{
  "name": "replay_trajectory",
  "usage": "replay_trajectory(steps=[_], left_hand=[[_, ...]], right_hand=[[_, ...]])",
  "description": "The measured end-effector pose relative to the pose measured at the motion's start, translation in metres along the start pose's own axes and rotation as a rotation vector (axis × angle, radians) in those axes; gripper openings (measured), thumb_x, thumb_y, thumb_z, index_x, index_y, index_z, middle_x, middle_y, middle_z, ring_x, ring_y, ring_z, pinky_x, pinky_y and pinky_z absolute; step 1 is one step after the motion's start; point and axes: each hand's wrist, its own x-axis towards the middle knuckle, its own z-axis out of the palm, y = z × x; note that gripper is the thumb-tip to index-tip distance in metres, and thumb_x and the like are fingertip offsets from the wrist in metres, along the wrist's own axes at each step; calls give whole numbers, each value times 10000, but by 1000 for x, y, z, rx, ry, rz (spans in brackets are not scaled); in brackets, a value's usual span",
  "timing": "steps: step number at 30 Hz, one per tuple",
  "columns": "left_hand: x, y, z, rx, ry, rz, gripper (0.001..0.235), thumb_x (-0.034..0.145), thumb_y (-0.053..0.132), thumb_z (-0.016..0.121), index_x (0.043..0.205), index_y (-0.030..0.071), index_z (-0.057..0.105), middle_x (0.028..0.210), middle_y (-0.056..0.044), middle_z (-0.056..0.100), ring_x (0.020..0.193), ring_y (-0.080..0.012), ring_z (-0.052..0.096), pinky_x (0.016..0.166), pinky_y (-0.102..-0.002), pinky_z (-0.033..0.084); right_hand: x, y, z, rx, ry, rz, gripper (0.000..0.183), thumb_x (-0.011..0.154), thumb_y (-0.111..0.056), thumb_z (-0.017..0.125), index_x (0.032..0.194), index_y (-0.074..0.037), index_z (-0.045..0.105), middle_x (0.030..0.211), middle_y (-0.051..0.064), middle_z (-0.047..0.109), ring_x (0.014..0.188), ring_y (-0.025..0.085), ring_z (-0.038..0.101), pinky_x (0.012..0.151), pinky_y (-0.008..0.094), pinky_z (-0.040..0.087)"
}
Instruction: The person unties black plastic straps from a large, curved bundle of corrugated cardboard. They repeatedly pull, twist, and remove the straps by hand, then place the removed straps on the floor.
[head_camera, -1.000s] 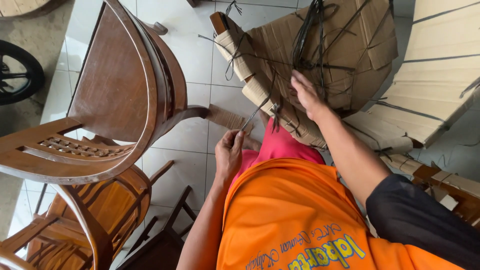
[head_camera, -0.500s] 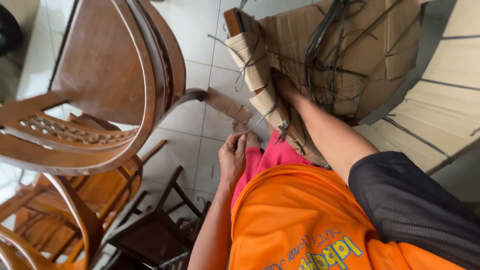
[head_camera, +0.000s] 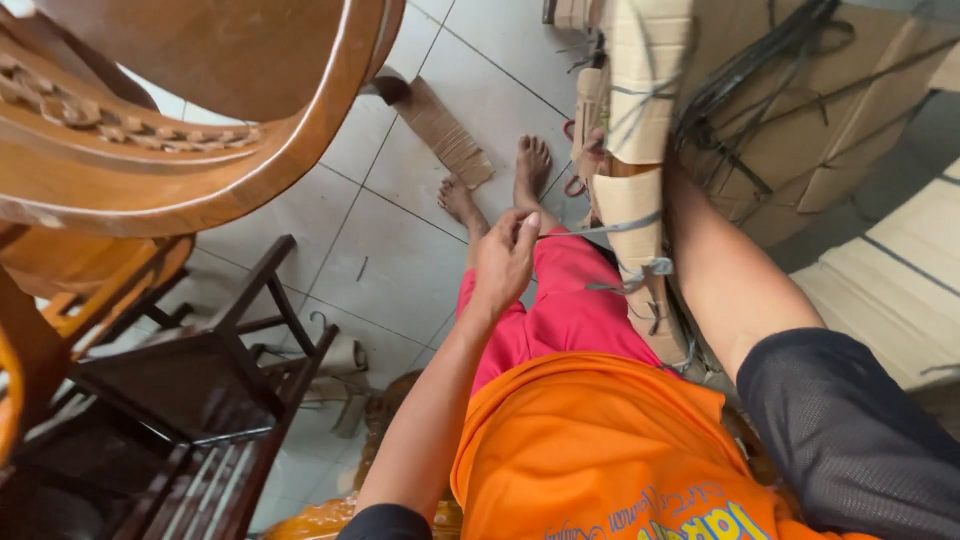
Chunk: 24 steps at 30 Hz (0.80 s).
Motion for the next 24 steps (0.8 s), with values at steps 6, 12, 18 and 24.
replay_trajectory(steps=[6, 12, 18, 24], left_hand=[[10, 61, -2, -91, -147, -45, 763, 958, 373, 457, 1577, -14, 234, 1442, -429, 478, 1324, -593, 485, 1152, -637, 372], [89, -26, 86, -55, -313, -198, 827, 879, 601, 460, 1446, -1, 492, 1083, -210, 578, 1211, -367, 570, 1091, -486, 377], [127, -58, 140, -244, -148, -293, 522, 870, 598, 608, 998, 116, 763, 646, -97, 684, 701, -261, 748, 703, -392, 584], [118, -46, 132, -293, -67, -289, 369, 921, 441, 553, 729, 235, 791, 543, -63, 642, 622, -241, 696, 702, -352, 562]], right_hand=[[-19, 19, -6, 39, -7, 49, 479, 1092, -223, 343, 1252, 137, 616, 1145, 398, 650, 1155, 558, 613, 944, 623, 492], [-34, 14, -16, 106, 48, 119, 474, 1085, -208, 343, 1291, 141, 589, 1199, 416, 615, 1188, 566, 587, 974, 627, 473], [-37, -6, -23, 216, 128, 177, 475, 1079, -194, 343, 1329, 146, 561, 1252, 434, 579, 1220, 574, 560, 1004, 631, 453], [-43, -27, -27, 339, 190, 253, 482, 1073, -179, 342, 1367, 151, 534, 1306, 452, 544, 1253, 582, 534, 1033, 636, 434]])
